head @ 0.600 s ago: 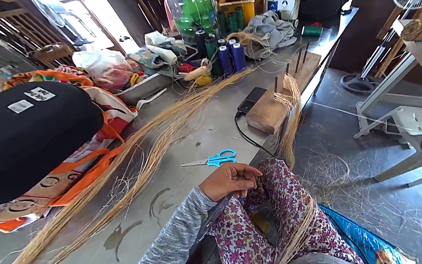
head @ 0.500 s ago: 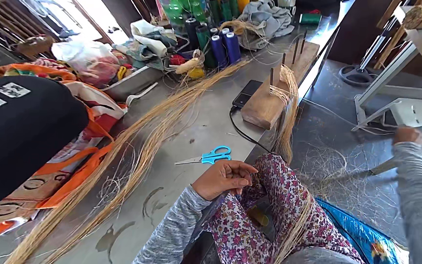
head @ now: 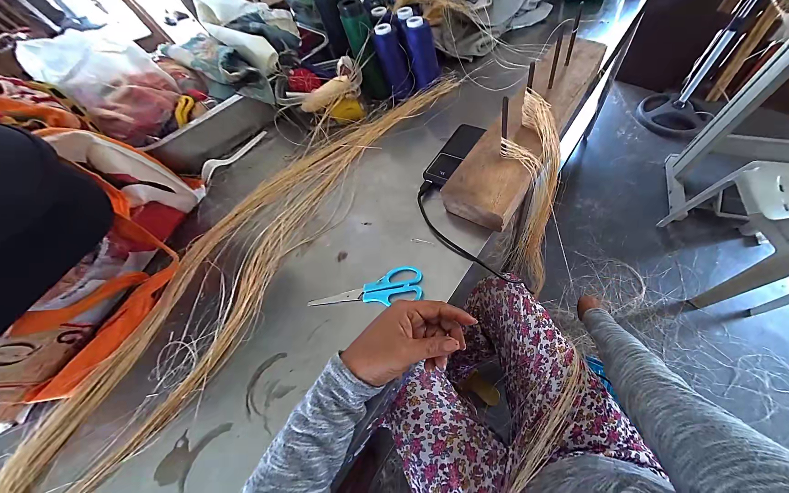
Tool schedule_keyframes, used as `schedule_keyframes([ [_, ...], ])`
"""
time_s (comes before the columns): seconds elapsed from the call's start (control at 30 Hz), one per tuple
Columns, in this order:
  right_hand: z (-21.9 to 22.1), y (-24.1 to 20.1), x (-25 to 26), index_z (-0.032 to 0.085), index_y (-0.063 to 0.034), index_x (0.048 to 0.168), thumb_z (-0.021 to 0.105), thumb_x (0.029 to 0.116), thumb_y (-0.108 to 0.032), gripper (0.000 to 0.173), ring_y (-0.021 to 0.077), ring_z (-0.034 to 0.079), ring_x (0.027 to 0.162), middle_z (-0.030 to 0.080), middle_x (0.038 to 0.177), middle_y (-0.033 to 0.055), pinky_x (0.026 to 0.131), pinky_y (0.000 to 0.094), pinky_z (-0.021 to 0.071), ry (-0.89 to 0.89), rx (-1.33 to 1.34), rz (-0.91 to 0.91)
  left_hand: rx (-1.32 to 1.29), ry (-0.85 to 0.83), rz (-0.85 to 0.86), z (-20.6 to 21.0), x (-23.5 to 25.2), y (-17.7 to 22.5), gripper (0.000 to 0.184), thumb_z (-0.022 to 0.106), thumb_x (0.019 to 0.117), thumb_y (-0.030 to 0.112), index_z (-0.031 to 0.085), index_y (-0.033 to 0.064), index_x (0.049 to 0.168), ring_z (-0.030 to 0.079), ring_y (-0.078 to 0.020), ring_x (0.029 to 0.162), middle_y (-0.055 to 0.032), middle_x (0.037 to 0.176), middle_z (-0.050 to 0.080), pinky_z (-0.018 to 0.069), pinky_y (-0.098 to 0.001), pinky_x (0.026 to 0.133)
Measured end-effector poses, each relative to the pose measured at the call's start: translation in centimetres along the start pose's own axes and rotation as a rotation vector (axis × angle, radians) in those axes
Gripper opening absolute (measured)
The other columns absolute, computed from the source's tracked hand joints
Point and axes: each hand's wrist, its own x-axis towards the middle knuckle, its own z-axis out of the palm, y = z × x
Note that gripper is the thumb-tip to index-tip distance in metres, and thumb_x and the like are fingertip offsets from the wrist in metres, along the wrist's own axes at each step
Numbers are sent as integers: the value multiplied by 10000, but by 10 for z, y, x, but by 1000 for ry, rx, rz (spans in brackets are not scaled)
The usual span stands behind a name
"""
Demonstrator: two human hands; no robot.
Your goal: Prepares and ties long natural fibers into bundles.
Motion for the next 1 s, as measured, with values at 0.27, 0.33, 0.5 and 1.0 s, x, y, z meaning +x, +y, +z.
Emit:
schedule_keyframes([
  [0.27,9,-33,6,591,131,1307,581,997,-65,367,424,502,1386,546,1440,296,1123,580,406,-55,-55,-114,4,25,-4,2,1,1,261,656,905,10,721,71,1150,659,-1,648,71,887,738,565,-143,599],
  [0.33,16,-41,12,573,125,1338,546,1030,-89,376,424,477,1408,525,1460,303,1147,569,380,-76,-30,-141,8,19,-2,2,1,1,265,654,907,3,719,74,1153,657,1,646,76,889,735,566,-143,598],
  [0.5,38,-43,18,477,133,1435,417,1093,-124,432,423,404,1466,448,1533,304,1199,547,311,-125,22,-138,15,14,-2,2,0,0,264,670,905,23,725,78,1157,661,-2,646,75,892,739,567,-143,598],
  [1.0,-37,-54,-139,662,67,1023,338,1135,-248,465,83,646,723,675,842,56,708,281,560,83,1252,-592,37,-14,-1,1,0,2,254,641,902,-8,707,54,1140,657,-4,661,61,870,733,564,-150,616],
])
